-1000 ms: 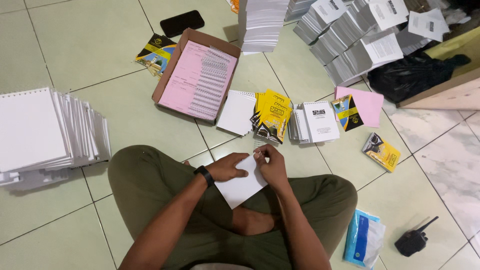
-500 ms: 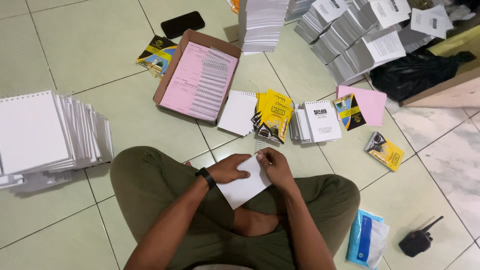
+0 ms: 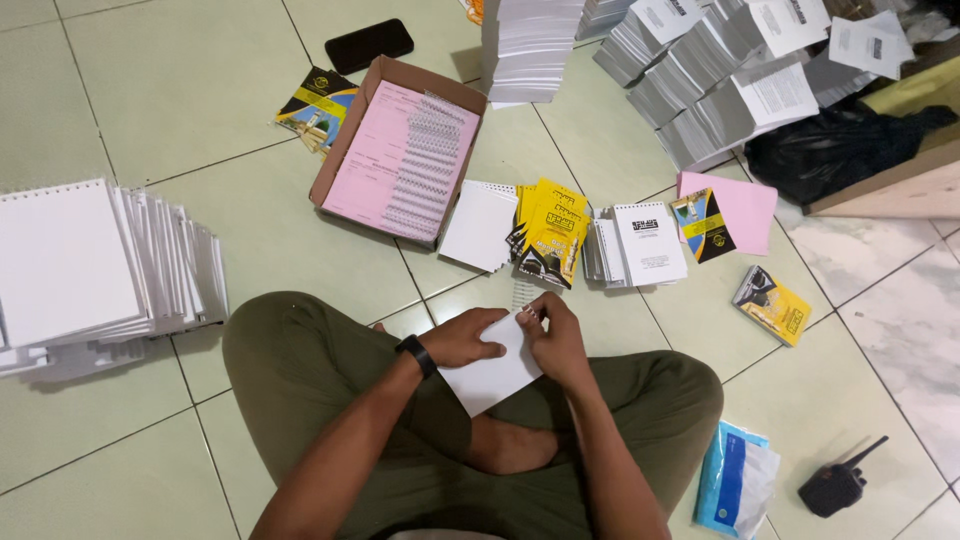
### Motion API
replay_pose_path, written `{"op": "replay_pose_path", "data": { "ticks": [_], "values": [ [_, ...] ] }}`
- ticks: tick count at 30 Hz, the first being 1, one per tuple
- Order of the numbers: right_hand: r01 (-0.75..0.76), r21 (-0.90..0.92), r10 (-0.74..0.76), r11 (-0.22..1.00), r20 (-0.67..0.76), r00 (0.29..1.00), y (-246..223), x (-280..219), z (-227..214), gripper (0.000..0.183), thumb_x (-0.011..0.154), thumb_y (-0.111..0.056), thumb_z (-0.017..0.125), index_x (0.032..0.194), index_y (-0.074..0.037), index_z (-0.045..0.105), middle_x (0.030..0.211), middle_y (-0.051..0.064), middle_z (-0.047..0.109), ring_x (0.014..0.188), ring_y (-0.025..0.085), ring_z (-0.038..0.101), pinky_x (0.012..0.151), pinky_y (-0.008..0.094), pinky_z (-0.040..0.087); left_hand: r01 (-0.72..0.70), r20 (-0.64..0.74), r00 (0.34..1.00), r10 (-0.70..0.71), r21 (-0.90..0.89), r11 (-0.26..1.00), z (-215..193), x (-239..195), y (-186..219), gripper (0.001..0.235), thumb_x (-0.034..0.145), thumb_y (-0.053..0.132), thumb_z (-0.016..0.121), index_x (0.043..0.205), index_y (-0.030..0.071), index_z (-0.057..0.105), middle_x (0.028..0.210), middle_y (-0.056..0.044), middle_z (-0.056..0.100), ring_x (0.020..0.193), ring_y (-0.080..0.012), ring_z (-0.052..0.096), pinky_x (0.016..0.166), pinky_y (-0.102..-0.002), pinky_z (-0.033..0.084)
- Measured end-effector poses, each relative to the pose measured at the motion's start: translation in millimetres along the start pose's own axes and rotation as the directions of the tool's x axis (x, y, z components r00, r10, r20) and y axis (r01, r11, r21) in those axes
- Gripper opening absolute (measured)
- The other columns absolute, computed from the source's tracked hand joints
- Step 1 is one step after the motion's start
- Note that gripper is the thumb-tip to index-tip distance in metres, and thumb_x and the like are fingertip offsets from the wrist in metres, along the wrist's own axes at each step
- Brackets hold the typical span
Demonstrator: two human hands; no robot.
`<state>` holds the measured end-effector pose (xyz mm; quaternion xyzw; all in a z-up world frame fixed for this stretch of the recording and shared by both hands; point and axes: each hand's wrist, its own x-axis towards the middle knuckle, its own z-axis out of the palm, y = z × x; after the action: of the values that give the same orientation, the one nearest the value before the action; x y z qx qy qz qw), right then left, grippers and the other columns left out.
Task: The person sits on the floor and assembles spiral-bound notebooks by inserting a yellow cover sheet into the spiral binding of a white notepad. They repeat this process with multiple notepads and covers, stacking the finished notebooks on the floor.
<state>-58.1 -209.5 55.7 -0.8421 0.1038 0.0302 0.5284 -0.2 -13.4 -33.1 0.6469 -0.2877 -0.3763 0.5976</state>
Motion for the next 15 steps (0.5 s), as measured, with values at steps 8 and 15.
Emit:
{"op": "replay_pose_path", "data": {
  "ticks": [8,15],
  "values": [
    [-0.02,-0.007,0.02,1.0,0.065,0.998,-3.1,2.7,-2.1,0.021,0.098,-0.021,0.072,0.096,0.0,0.07,0.078,0.015,0.062,0.082,0.028,0.064,0.083,0.045,0.052,0.014,-0.015,1.0,-0.013,0.022,1.0,-8.7,-4.6,20.6,0.048,0.089,0.018,0.072,0.134,0.005,0.063,0.127,-0.016,0.07,0.119,-0.0274,0.062,0.109,-0.046,0.044],
    [0.004,-0.059,0.002,0.998,0.101,0.995,-12.9,2.6,-7.0,0.027,0.095,-0.024,0.076,0.1,0.001,0.07,0.077,0.018,0.063,0.081,0.029,0.065,0.082,0.046,0.053,0.037,-0.049,0.998,-0.035,0.057,0.998,-6.7,-10.1,39.4,0.053,0.088,0.023,0.072,0.133,-0.002,0.06,0.129,-0.026,0.066,0.123,-0.0386,0.06,0.111,-0.052,0.041]
  ]
}}
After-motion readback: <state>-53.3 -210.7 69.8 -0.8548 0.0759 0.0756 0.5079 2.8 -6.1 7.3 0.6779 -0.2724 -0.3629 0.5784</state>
